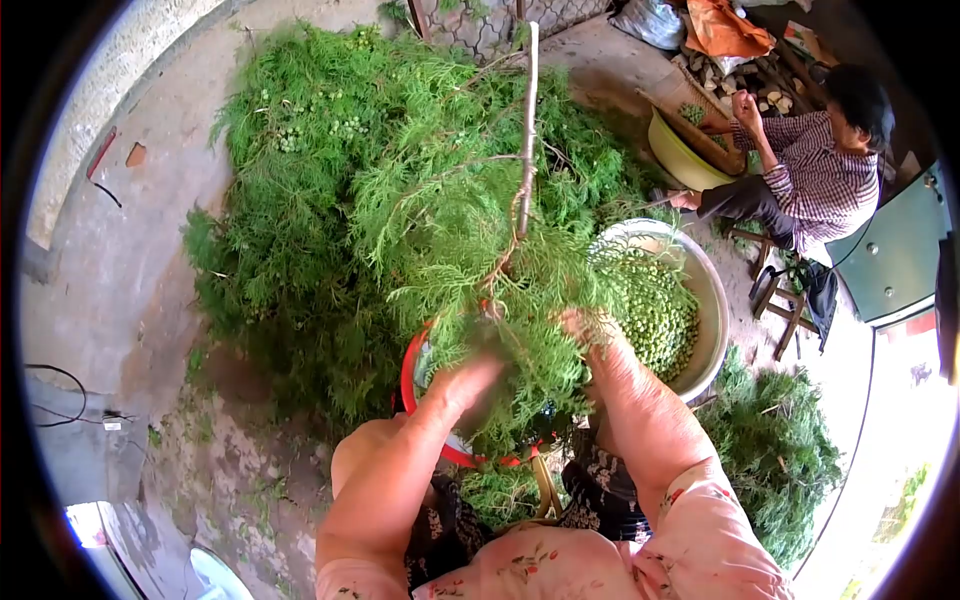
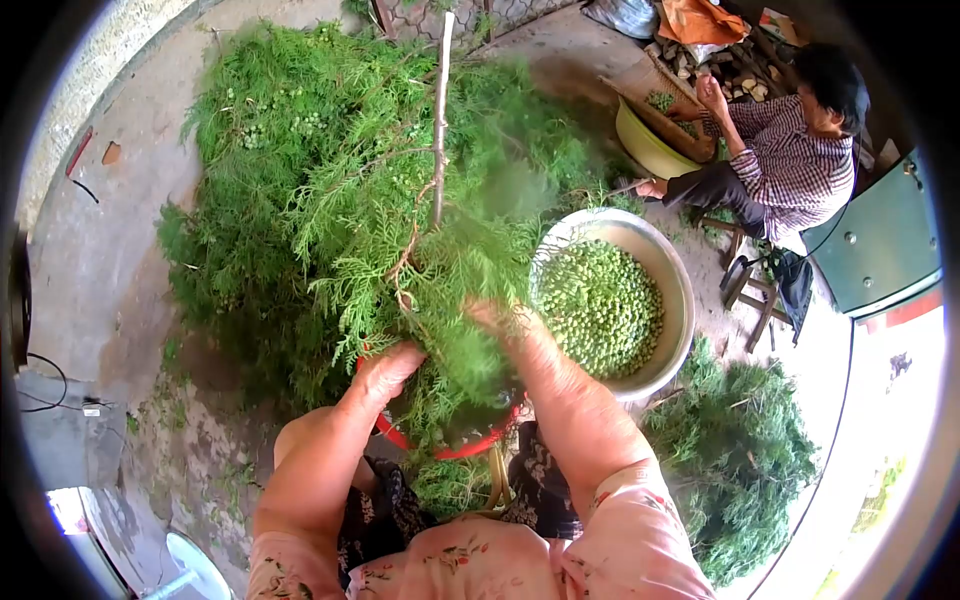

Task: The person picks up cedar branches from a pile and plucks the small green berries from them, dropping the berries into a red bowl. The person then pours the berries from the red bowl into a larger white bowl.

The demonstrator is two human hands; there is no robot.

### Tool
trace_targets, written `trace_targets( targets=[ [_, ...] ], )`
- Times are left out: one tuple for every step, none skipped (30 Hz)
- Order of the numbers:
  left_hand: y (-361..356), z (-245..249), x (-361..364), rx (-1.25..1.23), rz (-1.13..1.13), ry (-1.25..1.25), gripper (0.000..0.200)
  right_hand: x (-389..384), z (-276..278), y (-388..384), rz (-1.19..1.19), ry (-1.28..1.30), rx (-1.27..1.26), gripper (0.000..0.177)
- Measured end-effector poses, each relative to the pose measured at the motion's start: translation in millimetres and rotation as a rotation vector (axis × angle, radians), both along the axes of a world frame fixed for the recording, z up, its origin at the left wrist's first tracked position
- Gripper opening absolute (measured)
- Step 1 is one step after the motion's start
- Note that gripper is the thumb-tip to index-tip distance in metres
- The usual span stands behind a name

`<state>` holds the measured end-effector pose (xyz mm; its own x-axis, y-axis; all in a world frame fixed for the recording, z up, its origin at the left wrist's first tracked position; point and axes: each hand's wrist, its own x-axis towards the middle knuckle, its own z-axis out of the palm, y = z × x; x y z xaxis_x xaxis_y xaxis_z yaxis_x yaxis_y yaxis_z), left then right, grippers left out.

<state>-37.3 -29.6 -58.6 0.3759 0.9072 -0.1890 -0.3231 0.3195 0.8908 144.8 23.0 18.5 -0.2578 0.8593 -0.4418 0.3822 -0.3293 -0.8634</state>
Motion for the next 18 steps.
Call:
trace_targets(
  targets=[
    [0, -24, -11, -0.034, -0.035, -0.016, 0.054, 2, 4, 5, -0.016, -0.12, 0.048, 0.043],
    [-1, -48, -22, -0.069, -0.07, -0.03, 0.055, 4, 7, 11, -0.057, -0.149, 0.098, 0.042],
    [1, -45, -22, -0.21, -0.027, -0.099, 0.051, 6, 9, 17, -0.107, -0.138, 0.151, 0.042],
    [2, -42, -21, -0.351, 0.029, -0.169, 0.046, 7, 10, 23, -0.154, -0.126, 0.201, 0.041],
    [5, 23, -11, -0.434, 0.083, -0.022, 0.043, 10, 5, 27, -0.18, -0.068, 0.418, 0.035],
    [10, 59, -5, -0.515, 0.139, 0.125, 0.041, 13, 5, 28, -0.285, 0.097, 0.39, 0.03],
    [15, 61, -7, -0.567, 0.194, 0.042, 0.045, 17, 6, 28, -0.389, 0.262, 0.359, 0.027],
    [18, 47, -14, -0.571, 0.288, 0.035, 0.046, 21, 6, 27, -0.452, 0.324, 0.373, 0.023],
    [20, 53, -16, -0.575, 0.381, 0.027, 0.047, 24, 6, 24, -0.514, 0.384, 0.387, 0.02],
    [19, 62, -16, -0.591, 0.409, 0.028, 0.052, 26, 8, 21, -0.538, 0.364, 0.417, 0.018],
    [13, 71, -18, -0.481, 0.443, 0.029, 0.051, 30, 5, 20, -0.557, 0.344, 0.451, 0.018],
    [7, 80, -20, -0.372, 0.477, 0.029, 0.05, 31, 5, 17, -0.578, 0.36, 0.477, 0.017],
    [11, 59, -31, -0.204, 0.464, -0.053, 0.051, 29, 5, 14, -0.598, 0.376, 0.502, 0.017],
    [25, 40, -38, -0.368, 0.596, -0.229, 0.041, 28, 7, 12, -0.609, 0.336, 0.532, 0.016],
    [26, 48, -40, -0.402, 0.586, -0.311, 0.039, 26, 6, 10, -0.617, 0.308, 0.601, 0.015],
    [25, 61, -39, -0.408, 0.62, -0.36, 0.037, 21, 11, 6, -0.621, 0.28, 0.679, 0.015],
    [24, 70, -37, -0.414, 0.653, -0.409, 0.036, 15, 16, 0, -0.624, 0.25, 0.756, 0.015],
    [24, 67, -40, -0.394, 0.709, -0.37, 0.036, 10, 17, -3, -0.622, 0.248, 0.784, 0.014]
  ],
)
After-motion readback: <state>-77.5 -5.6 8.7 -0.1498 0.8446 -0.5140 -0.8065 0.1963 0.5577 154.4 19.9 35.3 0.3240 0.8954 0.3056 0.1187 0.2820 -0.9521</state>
